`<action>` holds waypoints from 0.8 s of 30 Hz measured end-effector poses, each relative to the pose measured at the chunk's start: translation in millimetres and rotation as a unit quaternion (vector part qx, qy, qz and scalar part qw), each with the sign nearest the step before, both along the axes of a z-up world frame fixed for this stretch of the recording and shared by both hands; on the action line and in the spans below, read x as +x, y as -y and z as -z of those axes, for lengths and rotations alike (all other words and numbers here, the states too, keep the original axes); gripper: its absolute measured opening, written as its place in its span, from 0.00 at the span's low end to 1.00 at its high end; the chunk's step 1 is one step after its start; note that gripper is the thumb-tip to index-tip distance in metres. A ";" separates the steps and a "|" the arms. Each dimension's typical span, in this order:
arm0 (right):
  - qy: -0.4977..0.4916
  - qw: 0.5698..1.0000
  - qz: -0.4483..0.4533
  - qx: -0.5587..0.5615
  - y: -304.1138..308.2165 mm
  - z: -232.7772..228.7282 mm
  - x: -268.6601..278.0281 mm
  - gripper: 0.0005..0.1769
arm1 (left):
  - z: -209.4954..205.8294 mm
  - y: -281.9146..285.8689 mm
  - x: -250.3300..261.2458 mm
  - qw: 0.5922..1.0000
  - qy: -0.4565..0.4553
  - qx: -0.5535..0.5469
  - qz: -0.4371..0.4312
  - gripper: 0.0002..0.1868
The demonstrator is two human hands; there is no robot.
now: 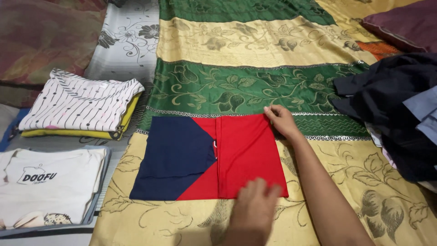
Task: Folding various t-shirts and shirts on a bed and organizing them into stacks.
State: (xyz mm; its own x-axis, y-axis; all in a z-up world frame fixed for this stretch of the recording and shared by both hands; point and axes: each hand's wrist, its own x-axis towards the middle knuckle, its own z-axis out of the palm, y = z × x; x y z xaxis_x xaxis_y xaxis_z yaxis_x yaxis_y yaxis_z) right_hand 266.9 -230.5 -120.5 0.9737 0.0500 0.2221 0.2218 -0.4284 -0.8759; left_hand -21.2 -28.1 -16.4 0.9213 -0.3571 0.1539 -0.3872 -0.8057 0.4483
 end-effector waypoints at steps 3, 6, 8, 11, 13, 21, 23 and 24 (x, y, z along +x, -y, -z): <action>-0.042 0.998 -0.036 0.025 -0.8 -9.6 -6.6 0.15 | 17.3 13.5 -5.6 0.993 0.060 -0.046 0.089 0.21; -0.078 0.995 -0.052 0.038 -6.0 -20.2 -13.0 0.12 | 15.9 18.2 -2.4 0.986 0.089 -0.054 0.128 0.23; -0.100 0.993 -0.049 0.041 -5.7 -19.0 -12.9 0.12 | 13.1 21.0 -0.2 0.985 0.095 -0.047 0.135 0.23; -0.116 0.991 -0.041 0.049 -1.7 -10.1 -7.3 0.11 | 14.0 26.6 3.3 0.986 0.095 -0.014 0.136 0.17; -0.087 0.993 -0.058 0.053 -1.5 -8.6 -7.7 0.12 | 20.4 32.3 4.8 0.985 0.117 0.000 0.127 0.11; -0.067 0.997 -0.039 0.009 -5.0 -15.7 -13.0 0.15 | 11.7 43.9 1.1 0.981 0.171 -0.005 0.096 0.08; -0.050 0.998 -0.040 0.019 1.5 3.8 -3.0 0.15 | 8.2 45.8 -1.8 0.979 0.178 -0.009 0.099 0.09; -0.022 0.999 -0.032 0.031 5.1 18.2 6.6 0.15 | 6.0 45.6 -2.5 0.976 0.190 -0.019 0.106 0.10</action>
State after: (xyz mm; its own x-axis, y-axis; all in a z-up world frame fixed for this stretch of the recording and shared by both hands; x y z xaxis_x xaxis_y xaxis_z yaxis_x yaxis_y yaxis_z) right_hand 273.6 -235.6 -138.7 0.9779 0.0991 0.1839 0.2075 -0.3588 -0.9101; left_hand -23.7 -73.7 -22.4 0.7012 -0.5208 0.4869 -0.6876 -0.6746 0.2686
